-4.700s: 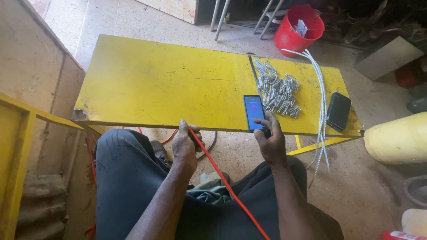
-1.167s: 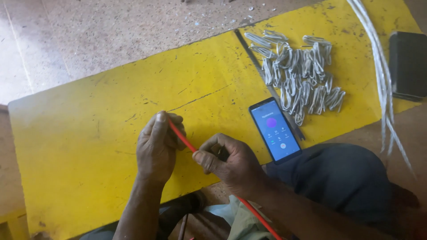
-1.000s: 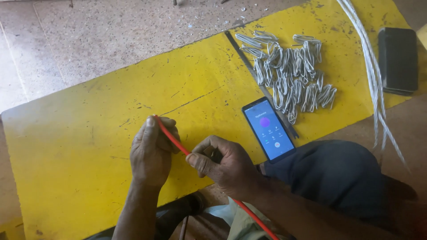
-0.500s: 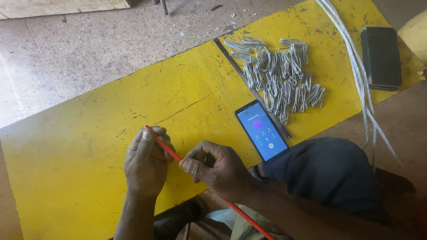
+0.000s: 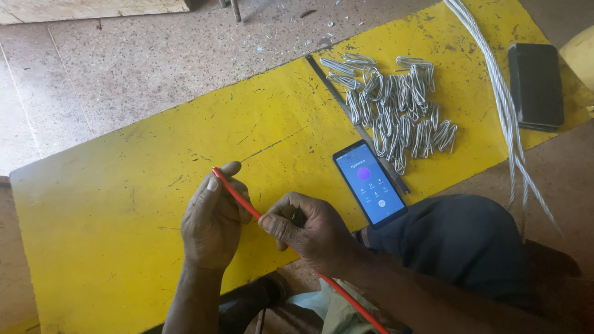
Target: The person sits on the floor and strips the red insulation from a wire using a knife. They then use a smartphone to make a call while holding the wire, and continue stripping the wire afterward.
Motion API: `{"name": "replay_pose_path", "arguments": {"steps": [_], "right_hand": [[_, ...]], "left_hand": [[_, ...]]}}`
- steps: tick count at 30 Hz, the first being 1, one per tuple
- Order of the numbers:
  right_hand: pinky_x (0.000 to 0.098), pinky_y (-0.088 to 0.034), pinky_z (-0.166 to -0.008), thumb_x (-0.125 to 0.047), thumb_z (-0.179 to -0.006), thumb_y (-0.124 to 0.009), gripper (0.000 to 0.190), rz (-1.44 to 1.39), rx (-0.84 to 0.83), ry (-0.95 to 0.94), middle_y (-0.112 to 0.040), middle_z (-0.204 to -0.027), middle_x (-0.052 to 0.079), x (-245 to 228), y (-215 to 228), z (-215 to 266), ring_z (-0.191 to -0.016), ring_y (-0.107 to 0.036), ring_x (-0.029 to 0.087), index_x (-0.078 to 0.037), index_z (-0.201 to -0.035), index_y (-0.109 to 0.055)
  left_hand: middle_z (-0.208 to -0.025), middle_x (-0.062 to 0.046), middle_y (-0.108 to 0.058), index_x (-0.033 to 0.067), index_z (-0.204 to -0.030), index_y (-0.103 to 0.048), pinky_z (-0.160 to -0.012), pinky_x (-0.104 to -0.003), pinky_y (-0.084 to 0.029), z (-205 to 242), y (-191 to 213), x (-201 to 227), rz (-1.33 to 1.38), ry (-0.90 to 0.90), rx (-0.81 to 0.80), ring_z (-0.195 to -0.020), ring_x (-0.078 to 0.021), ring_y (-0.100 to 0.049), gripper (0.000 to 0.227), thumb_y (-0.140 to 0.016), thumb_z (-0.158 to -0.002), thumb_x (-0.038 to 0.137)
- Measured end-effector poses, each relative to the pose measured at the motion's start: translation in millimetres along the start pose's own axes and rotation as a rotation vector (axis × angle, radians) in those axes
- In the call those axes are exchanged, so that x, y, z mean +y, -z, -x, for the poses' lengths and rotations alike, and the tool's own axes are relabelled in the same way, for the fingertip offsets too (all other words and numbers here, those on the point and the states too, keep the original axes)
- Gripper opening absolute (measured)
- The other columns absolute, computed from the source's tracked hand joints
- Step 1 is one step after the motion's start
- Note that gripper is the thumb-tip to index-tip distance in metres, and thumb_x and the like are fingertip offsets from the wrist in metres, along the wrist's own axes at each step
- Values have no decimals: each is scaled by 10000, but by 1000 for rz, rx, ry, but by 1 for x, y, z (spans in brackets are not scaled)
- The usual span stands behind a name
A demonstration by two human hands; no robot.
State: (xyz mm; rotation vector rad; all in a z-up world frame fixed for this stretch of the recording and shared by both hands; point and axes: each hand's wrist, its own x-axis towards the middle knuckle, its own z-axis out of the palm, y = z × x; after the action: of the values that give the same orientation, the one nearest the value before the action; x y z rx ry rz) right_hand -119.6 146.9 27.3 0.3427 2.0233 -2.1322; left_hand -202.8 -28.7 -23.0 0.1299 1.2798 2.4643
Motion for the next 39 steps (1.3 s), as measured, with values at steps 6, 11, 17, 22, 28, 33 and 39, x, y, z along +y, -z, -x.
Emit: {"name": "replay_pose_path", "arguments": {"steps": [6,11,17,22,28,33,39], "right_hand": [[341,-578,-616,-334,-949,-735,228,51,-15,-33,-705,-646,28,-2,0,0,-603,-672,139,-107,-931,-753],[357,-605,-651,-347,-947,-732,257,-20,-36,-30,-707,-683,44,5,1,-1,-640,-682,162,-92,-961,-761],[338,-594,-634,-338,-953,-739,251,-10,-31,17,-702,-681,33,6,1,-2,-630,-669,145,-88,-970,-758],[349,-593,-735,-296,-995,-731,248,-20,-53,9,-704,-701,68,6,2,-1,-703,-686,157,-49,-1020,-741],[358,-587,-828,-293,-1040,-713,280,-20,-96,-11,-704,-729,98,6,4,-2,-775,-696,172,-16,-1076,-724],[362,-587,-825,-288,-1035,-719,278,-16,-91,-8,-695,-720,105,6,4,-2,-765,-686,173,-13,-1076,-727],[360,-588,-826,-293,-1030,-729,274,-15,-88,-4,-703,-722,101,8,4,-1,-771,-696,172,-22,-1073,-730]], "left_hand": [[-867,-114,-707,-81,-1379,-579,-563,-311,-546,-1,4,1,95,54,43,-634,-189,-631,438,-527,-1044,195],[-865,-149,-713,-87,-1475,-550,-607,-345,-546,0,1,6,-11,63,66,-690,-214,-671,543,-536,-1047,247],[-949,-151,-727,-70,-1568,-459,-668,-324,-609,2,4,2,86,48,-9,-785,-206,-702,560,-514,-1086,210],[-939,-189,-720,-44,-1544,-500,-642,-339,-624,1,6,-3,102,25,-5,-760,-230,-722,536,-520,-1076,218],[-915,-220,-713,-11,-1522,-519,-624,-349,-651,-3,21,-15,79,-11,4,-744,-255,-758,519,-580,-1055,207],[-919,-218,-723,-2,-1520,-534,-636,-351,-660,-4,20,-15,76,-9,-9,-744,-258,-768,501,-574,-1067,206],[-880,-222,-717,-7,-1521,-526,-604,-352,-657,-3,17,-13,96,-16,-1,-701,-268,-768,494,-508,-1099,249]]}}
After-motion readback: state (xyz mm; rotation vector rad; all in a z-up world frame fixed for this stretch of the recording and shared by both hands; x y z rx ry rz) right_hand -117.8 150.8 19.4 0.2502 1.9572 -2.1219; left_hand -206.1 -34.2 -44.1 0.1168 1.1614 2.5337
